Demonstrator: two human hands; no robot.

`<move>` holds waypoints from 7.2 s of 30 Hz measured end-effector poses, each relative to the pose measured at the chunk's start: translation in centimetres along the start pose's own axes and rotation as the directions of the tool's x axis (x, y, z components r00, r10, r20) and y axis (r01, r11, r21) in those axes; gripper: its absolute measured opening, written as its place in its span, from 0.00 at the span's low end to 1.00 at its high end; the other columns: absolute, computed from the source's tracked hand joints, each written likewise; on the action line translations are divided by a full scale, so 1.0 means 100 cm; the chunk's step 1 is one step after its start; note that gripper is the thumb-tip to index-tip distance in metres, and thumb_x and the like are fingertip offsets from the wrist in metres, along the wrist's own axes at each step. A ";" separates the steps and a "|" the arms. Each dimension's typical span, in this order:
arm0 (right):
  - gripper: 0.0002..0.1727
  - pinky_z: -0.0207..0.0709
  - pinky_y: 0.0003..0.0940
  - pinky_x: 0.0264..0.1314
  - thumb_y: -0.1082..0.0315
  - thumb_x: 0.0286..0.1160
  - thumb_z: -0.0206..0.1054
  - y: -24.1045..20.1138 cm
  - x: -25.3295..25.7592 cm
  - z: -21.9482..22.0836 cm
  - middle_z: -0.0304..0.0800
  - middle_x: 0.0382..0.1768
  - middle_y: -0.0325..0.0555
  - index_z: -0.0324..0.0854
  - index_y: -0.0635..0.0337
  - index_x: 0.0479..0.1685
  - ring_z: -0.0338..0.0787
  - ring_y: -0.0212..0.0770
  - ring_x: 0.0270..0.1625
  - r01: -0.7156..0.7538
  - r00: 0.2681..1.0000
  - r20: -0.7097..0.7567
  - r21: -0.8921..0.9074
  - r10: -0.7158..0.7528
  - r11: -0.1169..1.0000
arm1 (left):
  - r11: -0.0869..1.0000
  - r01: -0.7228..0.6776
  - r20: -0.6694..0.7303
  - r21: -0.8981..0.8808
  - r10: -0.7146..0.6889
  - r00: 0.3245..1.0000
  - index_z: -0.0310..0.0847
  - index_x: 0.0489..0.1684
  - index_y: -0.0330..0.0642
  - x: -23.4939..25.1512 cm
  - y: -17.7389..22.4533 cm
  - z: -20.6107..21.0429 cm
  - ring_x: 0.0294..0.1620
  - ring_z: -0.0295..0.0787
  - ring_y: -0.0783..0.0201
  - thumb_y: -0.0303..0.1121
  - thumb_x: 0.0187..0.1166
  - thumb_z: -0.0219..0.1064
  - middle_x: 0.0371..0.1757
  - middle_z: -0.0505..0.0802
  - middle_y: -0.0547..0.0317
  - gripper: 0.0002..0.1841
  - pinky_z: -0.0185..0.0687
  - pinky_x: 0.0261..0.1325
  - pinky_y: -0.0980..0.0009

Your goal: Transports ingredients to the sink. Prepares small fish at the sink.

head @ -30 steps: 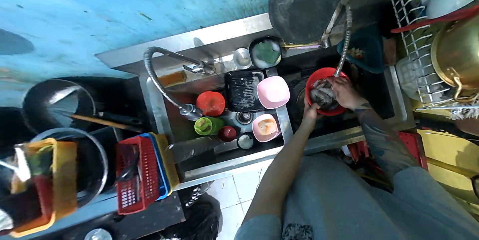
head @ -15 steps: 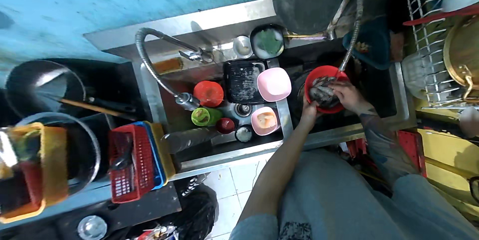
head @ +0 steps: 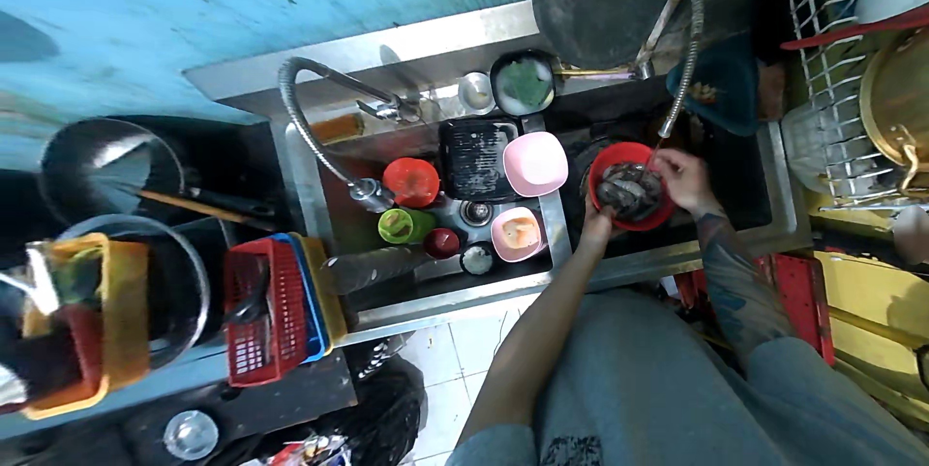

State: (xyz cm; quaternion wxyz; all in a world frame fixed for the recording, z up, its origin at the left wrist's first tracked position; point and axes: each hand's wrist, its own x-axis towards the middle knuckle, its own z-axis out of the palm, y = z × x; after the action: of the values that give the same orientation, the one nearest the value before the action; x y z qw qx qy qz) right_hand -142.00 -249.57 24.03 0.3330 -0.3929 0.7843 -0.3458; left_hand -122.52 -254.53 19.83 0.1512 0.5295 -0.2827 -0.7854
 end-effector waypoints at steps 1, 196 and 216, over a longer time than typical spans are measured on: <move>0.20 0.83 0.44 0.72 0.57 0.94 0.53 -0.004 0.002 -0.006 0.89 0.66 0.49 0.80 0.55 0.74 0.90 0.42 0.65 0.028 0.997 -0.071 0.060 -0.024 0.998 | 1.000 -0.003 0.002 0.001 0.003 1.000 0.38 0.95 0.66 0.000 -0.001 -0.001 0.59 0.90 0.40 0.28 0.85 0.55 0.69 0.83 0.37 0.40 0.91 0.51 0.42; 0.24 0.67 0.48 0.87 0.67 0.84 0.66 -0.044 -0.096 0.131 0.84 0.75 0.46 0.78 0.55 0.79 0.78 0.47 0.80 0.484 0.770 0.522 -0.101 -0.368 0.869 | 0.618 -0.491 0.188 0.614 0.489 0.852 0.81 0.71 0.48 -0.130 0.027 -0.167 0.54 0.91 0.64 0.34 0.87 0.65 0.60 0.92 0.59 0.16 0.91 0.59 0.59; 0.21 0.84 0.38 0.64 0.52 0.92 0.57 -0.054 -0.106 0.110 0.89 0.61 0.41 0.75 0.47 0.77 0.89 0.37 0.59 -0.287 0.957 0.271 0.826 0.106 0.486 | 0.515 -0.550 0.202 0.657 0.583 0.787 0.67 0.81 0.49 -0.102 0.039 -0.044 0.53 0.95 0.64 0.29 0.73 0.78 0.58 0.94 0.60 0.35 0.94 0.57 0.58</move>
State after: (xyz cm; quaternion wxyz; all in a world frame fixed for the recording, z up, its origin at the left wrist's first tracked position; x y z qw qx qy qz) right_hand -126.26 -246.13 25.07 0.5911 -0.1142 0.5158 -0.6095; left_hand -114.70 -253.45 28.55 0.1980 0.4419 -0.7050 -0.5181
